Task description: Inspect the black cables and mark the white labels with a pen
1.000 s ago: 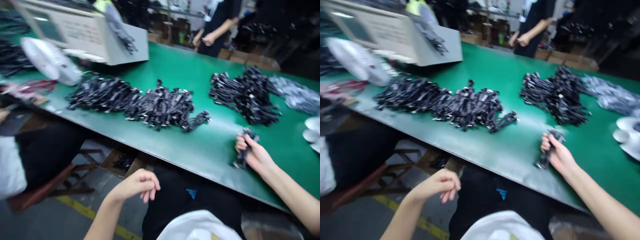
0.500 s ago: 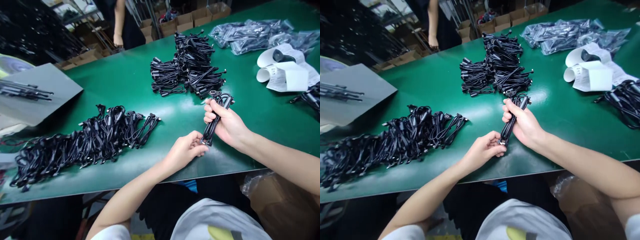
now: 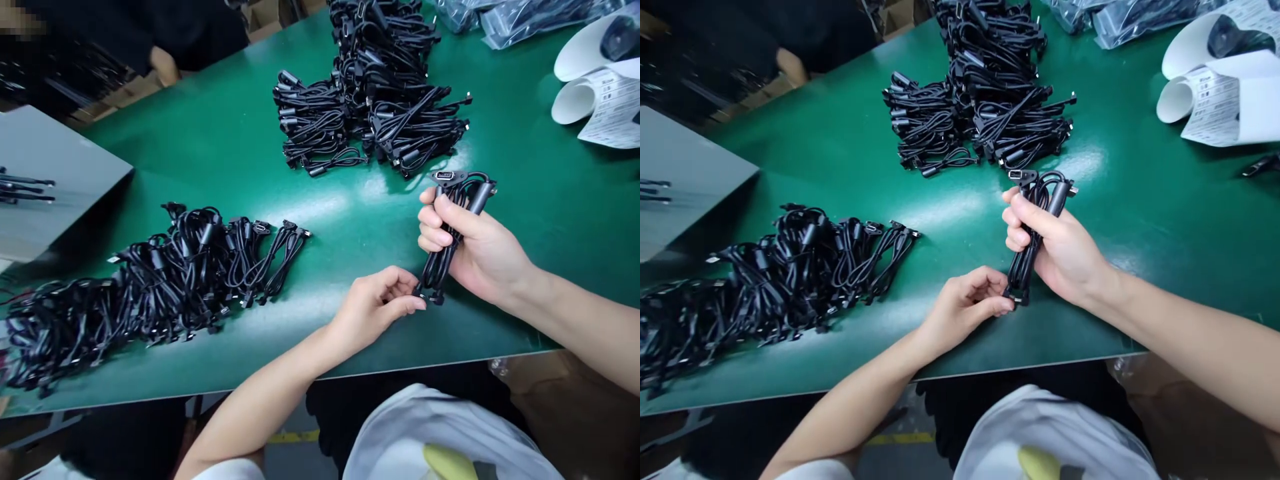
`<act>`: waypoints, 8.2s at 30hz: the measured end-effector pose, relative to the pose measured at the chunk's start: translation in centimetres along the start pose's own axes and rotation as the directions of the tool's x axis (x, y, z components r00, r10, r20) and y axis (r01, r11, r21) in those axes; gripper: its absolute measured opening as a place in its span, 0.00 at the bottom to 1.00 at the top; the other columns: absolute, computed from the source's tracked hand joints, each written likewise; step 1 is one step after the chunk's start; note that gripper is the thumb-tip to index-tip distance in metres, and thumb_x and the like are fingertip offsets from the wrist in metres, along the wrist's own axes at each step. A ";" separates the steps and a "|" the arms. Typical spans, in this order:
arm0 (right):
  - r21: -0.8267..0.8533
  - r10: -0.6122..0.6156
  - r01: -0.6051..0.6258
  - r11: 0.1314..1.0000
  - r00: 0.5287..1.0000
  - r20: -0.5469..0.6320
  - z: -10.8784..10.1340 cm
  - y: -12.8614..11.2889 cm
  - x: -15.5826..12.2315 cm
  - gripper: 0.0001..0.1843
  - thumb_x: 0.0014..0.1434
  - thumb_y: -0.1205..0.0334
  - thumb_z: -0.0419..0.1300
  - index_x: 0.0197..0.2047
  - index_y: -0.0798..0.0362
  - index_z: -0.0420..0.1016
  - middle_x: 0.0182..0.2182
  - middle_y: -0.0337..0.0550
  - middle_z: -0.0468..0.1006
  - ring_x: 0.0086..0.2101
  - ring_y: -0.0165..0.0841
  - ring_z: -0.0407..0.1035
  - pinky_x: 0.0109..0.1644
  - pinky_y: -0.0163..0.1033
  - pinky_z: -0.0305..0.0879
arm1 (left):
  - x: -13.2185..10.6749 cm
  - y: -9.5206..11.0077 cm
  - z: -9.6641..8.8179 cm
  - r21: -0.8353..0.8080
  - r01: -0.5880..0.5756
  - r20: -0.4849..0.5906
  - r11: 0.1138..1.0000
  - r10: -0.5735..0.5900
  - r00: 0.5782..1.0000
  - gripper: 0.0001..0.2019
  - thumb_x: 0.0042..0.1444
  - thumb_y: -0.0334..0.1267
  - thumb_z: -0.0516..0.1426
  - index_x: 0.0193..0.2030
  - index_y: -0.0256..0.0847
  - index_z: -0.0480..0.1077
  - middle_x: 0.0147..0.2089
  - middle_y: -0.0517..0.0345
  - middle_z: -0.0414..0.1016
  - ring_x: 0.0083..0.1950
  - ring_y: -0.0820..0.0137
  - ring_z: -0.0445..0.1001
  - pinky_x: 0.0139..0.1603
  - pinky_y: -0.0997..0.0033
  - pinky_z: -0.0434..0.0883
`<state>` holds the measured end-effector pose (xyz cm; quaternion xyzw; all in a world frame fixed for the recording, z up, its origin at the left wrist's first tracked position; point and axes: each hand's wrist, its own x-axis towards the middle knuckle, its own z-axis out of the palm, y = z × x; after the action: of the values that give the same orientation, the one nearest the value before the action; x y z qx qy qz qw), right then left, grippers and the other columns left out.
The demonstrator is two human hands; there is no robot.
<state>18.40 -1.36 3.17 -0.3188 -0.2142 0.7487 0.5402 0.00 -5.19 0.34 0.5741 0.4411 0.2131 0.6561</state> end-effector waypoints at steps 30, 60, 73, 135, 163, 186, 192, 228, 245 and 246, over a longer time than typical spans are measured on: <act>0.161 0.097 -0.112 0.981 0.990 0.100 -0.3 -1.0 -0.3 0.10 0.66 0.59 0.63 0.34 0.53 0.70 0.18 0.25 0.52 0.14 0.17 0.41 0.18 0.23 0.45 | -0.5 0.1 1.2 -0.455 0.132 0.205 0.881 -0.040 0.978 0.13 0.60 0.42 0.62 0.43 0.33 0.72 0.36 0.53 0.80 0.33 0.74 0.79 0.35 0.76 0.75; -0.178 0.239 -0.203 0.963 0.948 0.213 -0.6 1.1 -1.7 0.14 0.62 0.65 0.65 0.52 0.53 0.78 0.30 0.37 0.63 0.25 0.23 0.54 0.29 0.31 0.56 | -0.7 2.5 -5.3 0.530 -0.049 -0.303 0.847 0.243 0.921 0.11 0.66 0.43 0.53 0.49 0.41 0.72 0.46 0.53 0.78 0.47 0.63 0.75 0.53 0.64 0.68; -0.314 0.301 -0.278 0.908 0.953 0.027 -2.1 2.0 -1.0 0.10 0.56 0.57 0.72 0.40 0.49 0.81 0.33 0.41 0.73 0.27 0.25 0.63 0.29 0.28 0.65 | -0.5 1.0 -9.9 0.359 0.017 -0.593 0.933 0.214 0.777 0.13 0.60 0.40 0.59 0.50 0.41 0.67 0.42 0.55 0.73 0.39 0.69 0.72 0.45 0.68 0.68; -0.407 0.355 -0.322 0.855 0.935 0.006 -0.7 3.2 -1.4 0.13 0.53 0.60 0.72 0.35 0.53 0.72 0.32 0.38 0.76 0.36 0.34 0.74 0.45 0.39 0.66 | 0.3 1.3 -3.4 -0.222 -0.164 -0.380 0.961 0.070 0.922 0.07 0.58 0.38 0.59 0.37 0.35 0.69 0.34 0.59 0.71 0.34 0.75 0.69 0.40 0.73 0.69; -0.356 0.556 -0.486 0.798 0.822 0.126 -1.2 4.0 -1.7 0.15 0.54 0.58 0.73 0.39 0.55 0.74 0.37 0.46 0.82 0.36 0.36 0.79 0.44 0.42 0.75 | -0.4 0.8 -3.8 0.214 -0.346 -0.368 0.913 0.404 0.838 0.15 0.62 0.41 0.60 0.55 0.45 0.76 0.44 0.54 0.76 0.48 0.65 0.75 0.54 0.63 0.72; -0.349 0.019 -0.058 0.935 0.993 -0.116 0.0 -0.1 -1.4 0.13 0.56 0.55 0.69 0.45 0.45 0.80 0.44 0.40 0.82 0.51 0.43 0.74 0.55 0.49 0.73 | 0.0 0.0 -0.4 -0.189 -0.071 -0.049 0.979 0.063 0.997 0.10 0.57 0.41 0.64 0.42 0.38 0.73 0.35 0.59 0.71 0.35 0.75 0.68 0.41 0.73 0.67; -0.324 0.032 -0.056 0.944 0.996 -0.078 0.0 -0.2 -1.9 0.13 0.54 0.54 0.70 0.43 0.46 0.81 0.43 0.40 0.82 0.48 0.42 0.76 0.54 0.47 0.74 | 0.0 -0.1 -0.3 -0.138 -0.123 -0.059 0.983 0.116 0.992 0.08 0.58 0.39 0.63 0.42 0.39 0.73 0.38 0.57 0.73 0.40 0.72 0.70 0.46 0.71 0.68; -0.306 0.312 -0.297 0.904 0.950 0.002 -0.2 3.4 -1.3 0.09 0.50 0.59 0.75 0.34 0.52 0.82 0.29 0.37 0.79 0.29 0.27 0.70 0.33 0.31 0.68 | 0.7 0.9 -3.4 -0.517 -0.303 -0.374 0.801 0.106 0.921 0.19 0.47 0.39 0.70 0.36 0.38 0.64 0.34 0.64 0.69 0.30 0.81 0.64 0.32 0.80 0.63; -0.464 0.173 -0.150 0.873 0.985 0.007 -0.9 4.6 -1.4 0.16 0.47 0.59 0.76 0.40 0.49 0.81 0.34 0.37 0.78 0.36 0.34 0.69 0.41 0.38 0.67 | 1.2 0.2 -2.6 -0.629 -0.229 -0.300 0.742 0.040 0.953 0.20 0.43 0.45 0.73 0.37 0.36 0.73 0.33 0.61 0.74 0.33 0.79 0.69 0.37 0.80 0.66; -0.470 0.161 -0.142 0.871 0.987 0.000 -0.9 4.6 -1.4 0.16 0.47 0.59 0.76 0.40 0.49 0.81 0.34 0.37 0.78 0.36 0.34 0.69 0.40 0.38 0.67 | 1.2 0.2 -2.6 -0.642 -0.225 -0.297 0.733 0.033 0.954 0.19 0.43 0.44 0.73 0.36 0.36 0.74 0.34 0.61 0.75 0.32 0.80 0.69 0.37 0.80 0.66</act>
<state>16.24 -4.19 -0.15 -0.4409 -0.3734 0.7209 0.3829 -1.46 -2.73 0.23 0.2959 0.3776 0.4771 0.7364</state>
